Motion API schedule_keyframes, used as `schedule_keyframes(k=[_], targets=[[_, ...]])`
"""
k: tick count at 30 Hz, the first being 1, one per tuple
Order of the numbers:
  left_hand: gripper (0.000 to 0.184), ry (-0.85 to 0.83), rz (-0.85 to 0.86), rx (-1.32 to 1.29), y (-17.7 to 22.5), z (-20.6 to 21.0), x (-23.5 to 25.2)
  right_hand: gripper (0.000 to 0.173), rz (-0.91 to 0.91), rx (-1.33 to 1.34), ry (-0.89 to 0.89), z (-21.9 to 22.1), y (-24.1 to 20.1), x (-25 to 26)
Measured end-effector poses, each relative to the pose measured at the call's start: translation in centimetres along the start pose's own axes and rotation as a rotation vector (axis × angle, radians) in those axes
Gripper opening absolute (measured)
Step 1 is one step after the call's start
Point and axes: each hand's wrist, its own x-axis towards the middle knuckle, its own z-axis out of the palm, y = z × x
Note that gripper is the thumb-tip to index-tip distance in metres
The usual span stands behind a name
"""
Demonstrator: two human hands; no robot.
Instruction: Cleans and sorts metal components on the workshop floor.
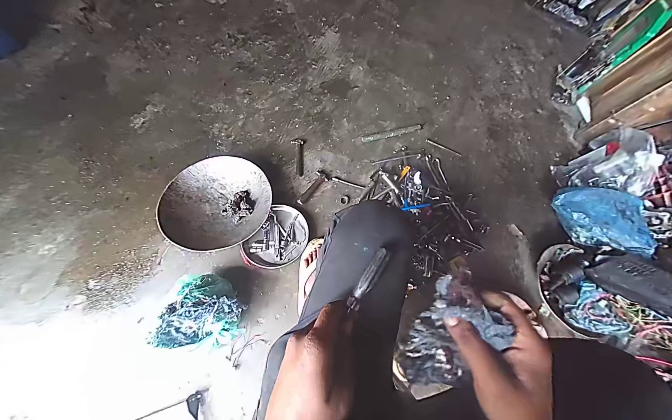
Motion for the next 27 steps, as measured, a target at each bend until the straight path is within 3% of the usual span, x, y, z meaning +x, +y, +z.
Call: schedule_keyframes(k=[3,7,10,16,20,23,25,27], targets=[[0.026,0.033,0.033,-0.055,-0.4,0.7,-0.2,0.033,-0.073,-0.002,-0.081,4.1,-1.3,-1.1],[0.021,0.114,0.048,-0.102,-0.8,1.7,0.0,0.021,-0.305,-0.392,-0.019,9.9,-0.7,0.3],[0.026,0.15,0.097,-0.148,-2.0,2.1,0.7,0.016,-0.424,-0.632,0.047,11.3,-0.7,1.9],[0.03,0.153,0.125,-0.198,-2.3,2.7,2.0,0.013,-0.389,-0.798,-0.009,11.4,-1.2,4.9],[0.029,0.135,0.131,-0.214,-2.0,2.9,2.2,0.016,-0.308,-0.912,0.024,9.9,-0.9,8.3],[0.027,0.089,0.121,-0.204,-2.0,2.6,0.7,0.042,-0.034,-1.106,-0.033,4.8,2.1,14.3],[0.026,0.05,0.101,-0.213,-1.9,1.5,0.6,0.038,0.034,-1.026,0.028,0.3,4.4,16.8],[0.025,0.058,0.053,-0.239,-2.0,1.0,0.3,0.033,-0.063,-0.81,0.116,-1.9,4.5,15.3]])
